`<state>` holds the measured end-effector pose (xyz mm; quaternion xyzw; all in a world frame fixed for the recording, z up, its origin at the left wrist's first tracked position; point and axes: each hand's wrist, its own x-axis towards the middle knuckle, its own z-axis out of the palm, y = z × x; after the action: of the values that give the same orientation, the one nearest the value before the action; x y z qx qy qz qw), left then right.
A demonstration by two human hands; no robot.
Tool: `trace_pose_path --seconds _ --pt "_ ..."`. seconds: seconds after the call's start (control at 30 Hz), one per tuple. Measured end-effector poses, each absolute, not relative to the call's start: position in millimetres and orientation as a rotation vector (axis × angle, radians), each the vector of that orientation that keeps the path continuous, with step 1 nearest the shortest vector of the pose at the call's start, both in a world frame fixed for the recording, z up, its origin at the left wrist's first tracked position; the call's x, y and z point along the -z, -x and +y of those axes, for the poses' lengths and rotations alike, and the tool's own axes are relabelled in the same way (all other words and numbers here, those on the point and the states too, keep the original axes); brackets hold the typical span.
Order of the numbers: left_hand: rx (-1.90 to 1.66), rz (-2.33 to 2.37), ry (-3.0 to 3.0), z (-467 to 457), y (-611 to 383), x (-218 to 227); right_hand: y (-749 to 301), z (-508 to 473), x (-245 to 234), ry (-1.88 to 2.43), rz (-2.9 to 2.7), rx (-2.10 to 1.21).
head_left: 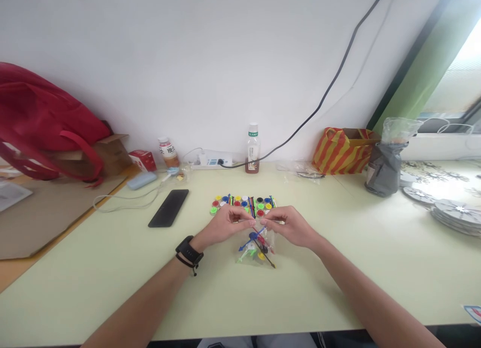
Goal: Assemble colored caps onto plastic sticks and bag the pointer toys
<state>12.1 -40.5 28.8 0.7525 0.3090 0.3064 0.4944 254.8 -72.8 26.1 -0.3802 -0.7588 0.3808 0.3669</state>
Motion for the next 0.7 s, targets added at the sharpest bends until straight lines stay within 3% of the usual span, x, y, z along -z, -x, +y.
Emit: trace_pose_path --seconds 0.43,0.7 --pt "-0.704 0.774 -1.742 -40.2 -10.4 -27.2 -263.7 -75.8 -40.4 1.038 -2.023 -1.043" --pt "-0.678 0.761 -1.666 -43.2 -10.8 -33.6 -282.6 -82.0 -56.3 1.074 -2.026 -1.328"
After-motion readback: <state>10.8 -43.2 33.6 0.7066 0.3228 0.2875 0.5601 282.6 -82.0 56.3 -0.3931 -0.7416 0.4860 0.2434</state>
